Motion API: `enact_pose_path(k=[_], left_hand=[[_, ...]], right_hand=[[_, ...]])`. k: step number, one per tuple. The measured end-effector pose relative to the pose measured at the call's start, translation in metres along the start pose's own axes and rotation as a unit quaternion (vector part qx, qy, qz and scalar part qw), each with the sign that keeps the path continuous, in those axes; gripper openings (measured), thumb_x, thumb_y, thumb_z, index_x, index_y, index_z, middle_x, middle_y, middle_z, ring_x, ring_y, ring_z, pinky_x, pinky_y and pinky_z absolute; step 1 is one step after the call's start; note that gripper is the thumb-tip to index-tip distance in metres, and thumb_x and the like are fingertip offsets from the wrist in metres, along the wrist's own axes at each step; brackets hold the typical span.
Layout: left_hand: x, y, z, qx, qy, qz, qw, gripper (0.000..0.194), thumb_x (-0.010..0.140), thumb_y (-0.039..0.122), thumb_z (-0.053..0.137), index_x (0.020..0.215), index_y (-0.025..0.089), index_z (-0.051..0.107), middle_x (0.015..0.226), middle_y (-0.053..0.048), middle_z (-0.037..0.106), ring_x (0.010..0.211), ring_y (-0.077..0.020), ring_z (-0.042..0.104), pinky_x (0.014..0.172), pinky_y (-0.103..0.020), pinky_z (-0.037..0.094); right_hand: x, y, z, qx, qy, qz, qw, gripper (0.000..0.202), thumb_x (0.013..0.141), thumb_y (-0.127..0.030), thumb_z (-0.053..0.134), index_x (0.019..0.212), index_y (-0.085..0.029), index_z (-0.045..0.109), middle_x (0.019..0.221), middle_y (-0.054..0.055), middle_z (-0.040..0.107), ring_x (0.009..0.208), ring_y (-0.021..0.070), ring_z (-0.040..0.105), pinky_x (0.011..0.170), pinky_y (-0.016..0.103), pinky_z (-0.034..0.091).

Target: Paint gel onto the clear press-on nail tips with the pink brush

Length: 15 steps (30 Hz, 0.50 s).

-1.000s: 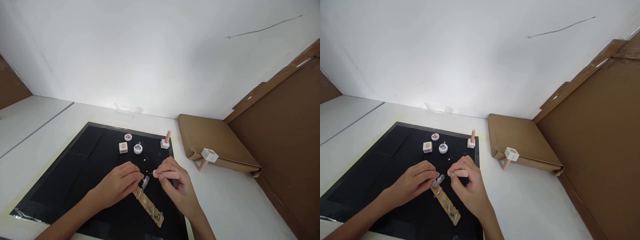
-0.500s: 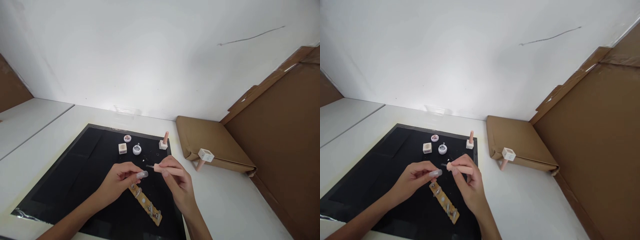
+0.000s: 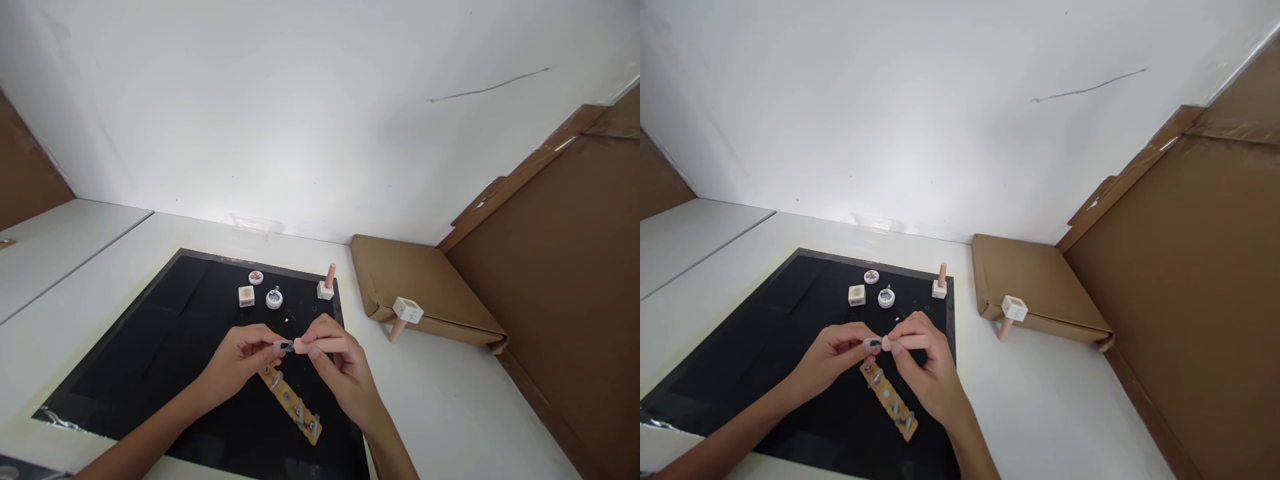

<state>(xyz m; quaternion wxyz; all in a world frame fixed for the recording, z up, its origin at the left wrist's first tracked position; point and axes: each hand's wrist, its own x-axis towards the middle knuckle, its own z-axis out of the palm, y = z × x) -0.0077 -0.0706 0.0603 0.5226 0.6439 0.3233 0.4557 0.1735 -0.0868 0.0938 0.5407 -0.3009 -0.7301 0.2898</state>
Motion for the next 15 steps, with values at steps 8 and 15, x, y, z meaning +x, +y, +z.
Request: enact_pose_path(k=[8,15], left_hand=[[-0.004,-0.0057,-0.0002,0.205,0.085,0.233,0.947,0.015,0.087,0.011,0.055,0.089,0.015,0.07,0.079,-0.007,0.071,0.07,-0.0141,0.067,0.061,-0.022,0.056],[-0.0077,-0.0063,-0.003,0.282,0.11,0.323,0.897,0.018,0.088,0.006,0.053,0.096,0.016,0.066,0.081,-0.007,0.07,0.071,-0.0135,0.068,0.062,-0.022,0.058]], right_hand=[[-0.004,0.0044,-0.0028,0.052,0.039,-0.029,0.997,0.016,0.091,-0.019,0.053,0.085,-0.029,0.065,0.08,0.001,0.063,0.073,0.0171,0.054,0.065,0.034,0.044],[-0.0023,0.001,-0.0061,0.049,0.01,-0.028,0.998,0.014,0.089,-0.023,0.056,0.081,-0.026,0.068,0.071,0.003,0.062,0.069,0.0193,0.052,0.062,0.036,0.042]])
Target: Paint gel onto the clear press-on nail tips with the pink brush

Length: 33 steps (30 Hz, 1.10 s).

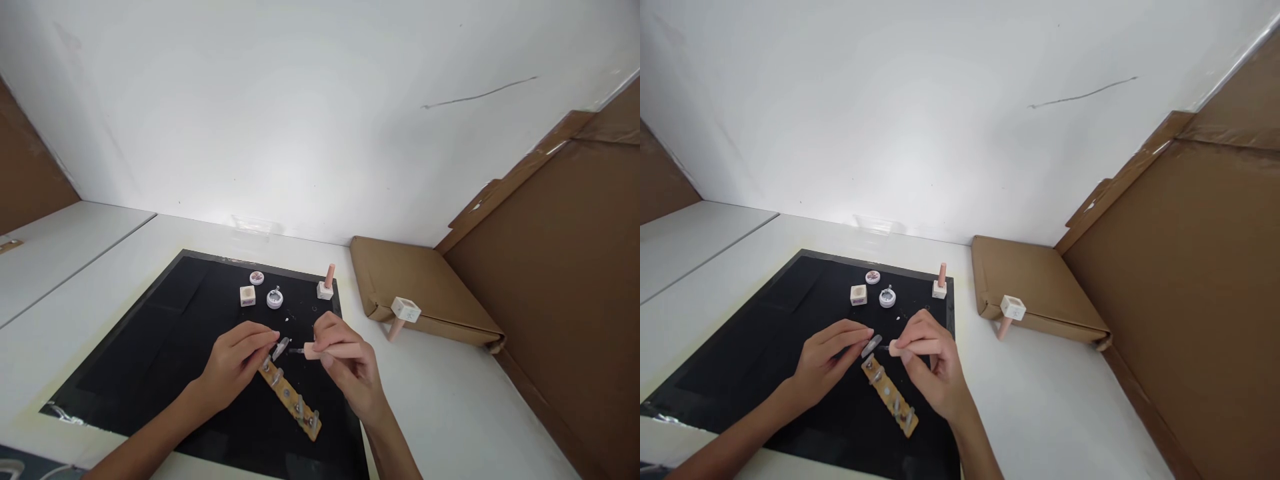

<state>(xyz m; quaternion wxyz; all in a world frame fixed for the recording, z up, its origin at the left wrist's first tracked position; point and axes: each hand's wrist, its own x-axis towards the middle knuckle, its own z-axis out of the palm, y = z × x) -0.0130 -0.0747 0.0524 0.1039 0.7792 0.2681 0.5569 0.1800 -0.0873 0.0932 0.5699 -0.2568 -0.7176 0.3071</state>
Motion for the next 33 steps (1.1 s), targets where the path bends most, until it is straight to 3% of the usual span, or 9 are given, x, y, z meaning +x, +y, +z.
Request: enact_pose_path(k=[5,11,15,21,24,28,30,33], left_hand=[[-0.004,-0.002,-0.002,0.036,0.0,0.028,0.999,0.021,0.088,0.006,0.053,0.1,0.017,0.066,0.083,-0.007,0.071,0.074,-0.0146,0.068,0.065,-0.023,0.058],[-0.006,-0.005,-0.003,0.05,-0.02,0.059,0.997,0.02,0.087,0.003,0.052,0.1,0.012,0.065,0.085,-0.009,0.069,0.078,-0.0151,0.067,0.068,-0.023,0.057],[-0.007,-0.005,-0.003,0.054,-0.029,0.054,0.997,0.023,0.089,0.004,0.051,0.104,0.016,0.063,0.086,-0.007,0.069,0.079,-0.0149,0.067,0.068,-0.024,0.058],[-0.006,-0.004,-0.003,0.042,-0.025,0.041,0.998,0.022,0.089,0.005,0.051,0.102,0.017,0.064,0.085,-0.006,0.07,0.077,-0.0144,0.068,0.066,-0.023,0.058],[-0.003,0.002,-0.003,0.008,-0.004,-0.007,1.0,0.019,0.088,0.007,0.053,0.095,0.017,0.067,0.083,-0.006,0.069,0.074,-0.0137,0.067,0.064,-0.022,0.057],[-0.008,0.017,-0.004,-0.04,0.027,-0.148,0.988,0.014,0.086,0.015,0.059,0.083,0.018,0.072,0.081,-0.005,0.068,0.07,-0.0139,0.066,0.059,-0.02,0.056],[-0.019,0.024,-0.003,-0.078,0.027,-0.224,0.971,0.012,0.084,0.017,0.062,0.081,0.018,0.073,0.078,-0.005,0.069,0.066,-0.0133,0.066,0.053,-0.018,0.054],[-0.046,0.032,0.003,-0.138,0.041,-0.316,0.938,0.011,0.084,0.023,0.063,0.082,0.018,0.073,0.08,-0.005,0.071,0.07,-0.0159,0.069,0.059,-0.019,0.057]], right_hand=[[0.003,-0.008,0.003,-0.003,-0.066,0.028,0.997,0.011,0.086,-0.024,0.057,0.081,-0.025,0.067,0.066,0.002,0.059,0.066,0.019,0.051,0.058,0.034,0.041],[0.004,-0.01,0.006,-0.029,-0.077,0.037,0.996,0.014,0.081,-0.014,0.056,0.076,-0.024,0.065,0.066,0.001,0.056,0.066,0.0179,0.051,0.058,0.032,0.041],[0.004,-0.008,0.006,-0.044,-0.054,0.039,0.997,0.016,0.081,-0.012,0.055,0.08,-0.024,0.065,0.068,0.002,0.058,0.066,0.0179,0.051,0.058,0.032,0.042],[0.0,0.001,0.001,-0.043,0.034,0.056,0.997,0.015,0.084,-0.018,0.057,0.08,-0.026,0.068,0.073,0.003,0.062,0.069,0.0197,0.052,0.06,0.035,0.044],[0.0,0.007,-0.001,-0.037,0.078,0.055,0.995,0.016,0.085,-0.02,0.057,0.076,-0.026,0.069,0.072,0.004,0.062,0.071,0.02,0.053,0.062,0.036,0.044],[-0.001,0.015,-0.003,-0.012,0.138,0.064,0.988,0.019,0.083,-0.019,0.058,0.068,-0.026,0.067,0.075,0.002,0.061,0.073,0.0185,0.054,0.064,0.035,0.044],[-0.001,0.018,-0.003,0.004,0.158,0.078,0.984,0.02,0.082,-0.017,0.058,0.066,-0.026,0.066,0.077,0.001,0.062,0.073,0.017,0.055,0.063,0.033,0.045],[-0.002,0.019,-0.002,0.025,0.173,0.101,0.979,0.02,0.081,-0.016,0.059,0.065,-0.026,0.066,0.079,0.0,0.062,0.073,0.0153,0.056,0.061,0.03,0.044]])
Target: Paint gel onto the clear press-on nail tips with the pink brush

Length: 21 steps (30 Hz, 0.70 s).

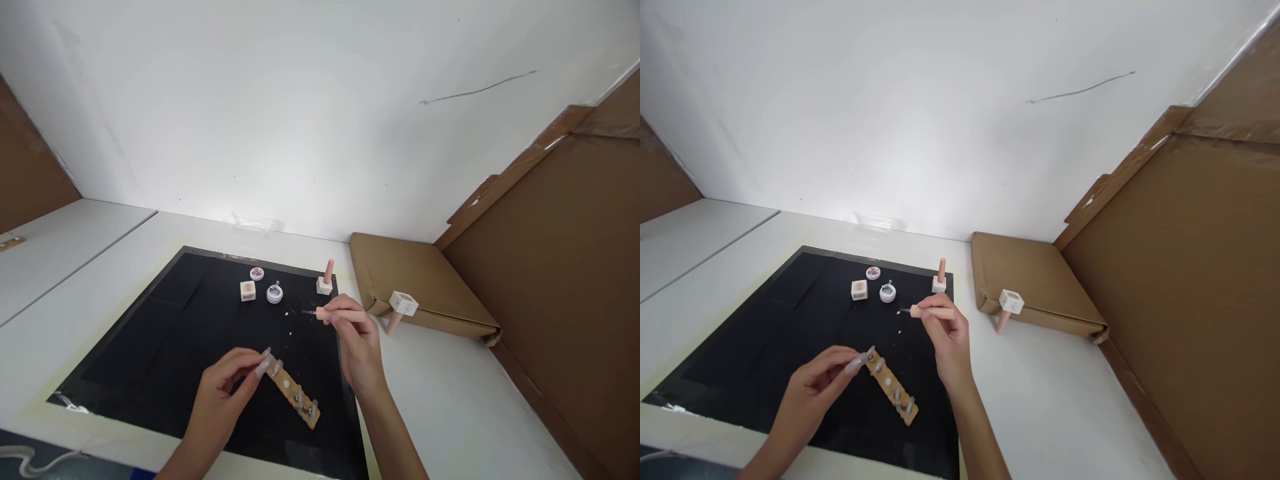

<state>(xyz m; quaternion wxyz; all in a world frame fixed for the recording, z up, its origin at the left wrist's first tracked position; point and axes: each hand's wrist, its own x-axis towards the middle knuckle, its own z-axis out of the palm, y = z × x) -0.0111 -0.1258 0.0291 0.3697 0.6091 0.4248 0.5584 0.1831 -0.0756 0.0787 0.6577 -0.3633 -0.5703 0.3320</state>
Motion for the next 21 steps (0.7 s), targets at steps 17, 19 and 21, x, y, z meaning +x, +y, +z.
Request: enact_pose_path(k=[17,19,21], left_hand=[[-0.049,-0.025,0.039,0.11,-0.008,-0.078,0.991,0.02,0.086,0.029,0.059,0.087,0.018,0.076,0.077,-0.006,0.067,0.054,-0.0114,0.06,0.045,-0.017,0.047],[-0.05,-0.027,0.04,0.116,-0.005,-0.091,0.989,0.022,0.086,0.03,0.059,0.088,0.019,0.077,0.081,-0.007,0.07,0.057,-0.0128,0.062,0.047,-0.018,0.049],[-0.05,-0.029,0.041,0.122,0.0,-0.1,0.987,0.022,0.086,0.031,0.058,0.088,0.019,0.077,0.084,-0.007,0.072,0.058,-0.0139,0.064,0.048,-0.019,0.05]], right_hand=[[-0.001,-0.007,0.006,0.064,0.017,0.094,0.993,0.018,0.074,-0.019,0.063,0.057,-0.024,0.064,0.079,-0.001,0.063,0.066,0.0124,0.055,0.065,0.029,0.046],[-0.001,-0.007,0.007,0.068,0.019,0.097,0.993,0.017,0.073,-0.019,0.063,0.057,-0.024,0.064,0.079,-0.001,0.063,0.067,0.0129,0.055,0.065,0.029,0.046],[-0.001,-0.009,0.007,0.071,0.018,0.1,0.992,0.016,0.073,-0.019,0.063,0.057,-0.024,0.064,0.079,-0.001,0.063,0.067,0.0132,0.055,0.066,0.029,0.046]])
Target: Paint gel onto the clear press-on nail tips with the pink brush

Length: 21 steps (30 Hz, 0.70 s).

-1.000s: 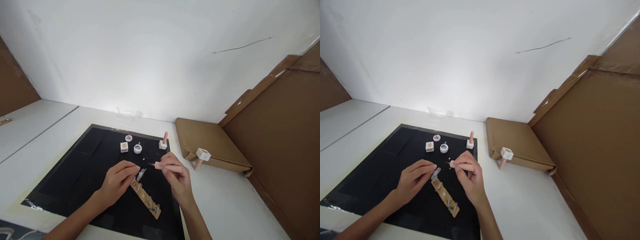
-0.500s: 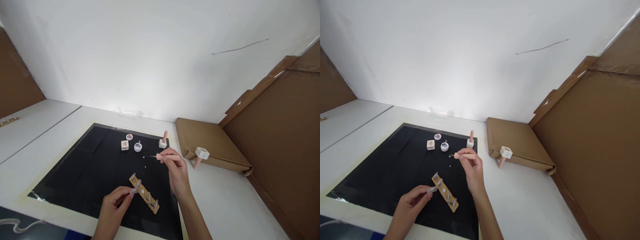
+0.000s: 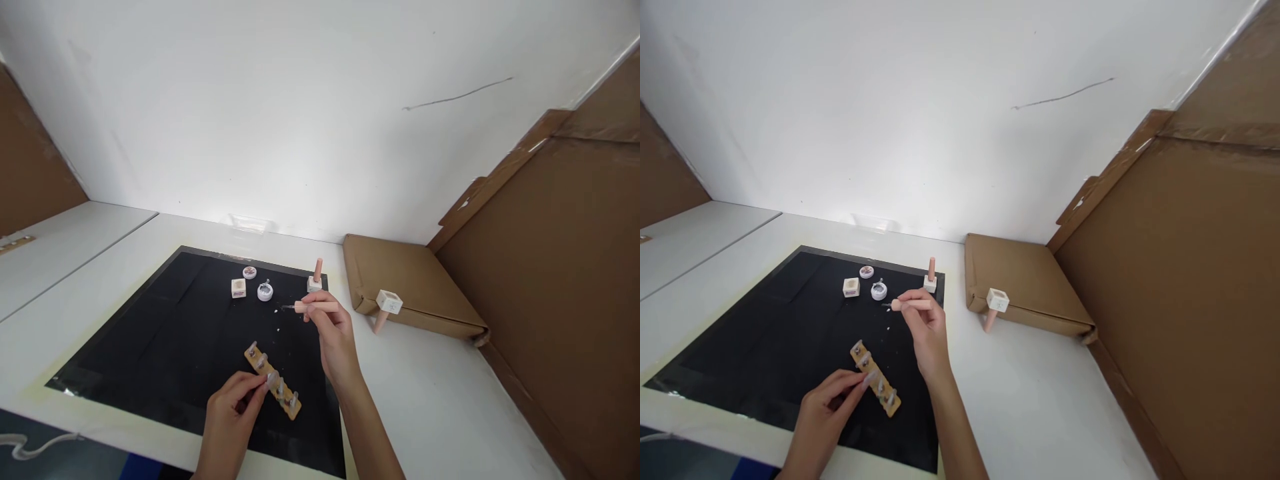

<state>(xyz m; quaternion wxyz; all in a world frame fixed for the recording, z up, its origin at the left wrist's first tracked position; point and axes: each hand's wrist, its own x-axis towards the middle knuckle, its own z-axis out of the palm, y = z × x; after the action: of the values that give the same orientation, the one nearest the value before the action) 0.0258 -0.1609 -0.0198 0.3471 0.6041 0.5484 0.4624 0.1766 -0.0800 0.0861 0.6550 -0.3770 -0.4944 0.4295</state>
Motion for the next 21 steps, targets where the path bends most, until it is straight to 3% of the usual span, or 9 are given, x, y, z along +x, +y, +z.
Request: enact_pose_path(k=[11,15,21], left_hand=[[0.006,0.006,0.01,0.018,0.036,0.006,0.999,0.018,0.083,0.028,0.061,0.086,0.02,0.077,0.078,-0.004,0.072,0.059,-0.0139,0.065,0.053,-0.019,0.052],[0.008,0.011,0.012,0.034,0.031,-0.002,0.999,0.019,0.083,0.03,0.062,0.086,0.019,0.077,0.073,-0.003,0.068,0.051,-0.0115,0.058,0.049,-0.019,0.05],[0.005,0.02,0.017,0.045,0.064,-0.012,0.997,0.024,0.084,0.034,0.06,0.084,0.018,0.078,0.066,-0.001,0.057,0.053,-0.0126,0.055,0.051,-0.02,0.048]], right_hand=[[-0.001,-0.001,-0.001,0.003,-0.017,0.018,1.0,0.016,0.072,-0.018,0.062,0.057,-0.022,0.063,0.078,-0.002,0.064,0.065,0.0123,0.054,0.064,0.028,0.044],[-0.001,-0.002,-0.001,0.003,-0.024,0.024,0.999,0.015,0.072,-0.018,0.062,0.057,-0.023,0.063,0.078,-0.001,0.064,0.064,0.0121,0.054,0.063,0.028,0.044],[-0.002,-0.006,0.0,-0.002,-0.03,0.031,0.999,0.015,0.073,-0.018,0.061,0.058,-0.022,0.063,0.079,-0.001,0.064,0.064,0.0122,0.053,0.062,0.027,0.045]])
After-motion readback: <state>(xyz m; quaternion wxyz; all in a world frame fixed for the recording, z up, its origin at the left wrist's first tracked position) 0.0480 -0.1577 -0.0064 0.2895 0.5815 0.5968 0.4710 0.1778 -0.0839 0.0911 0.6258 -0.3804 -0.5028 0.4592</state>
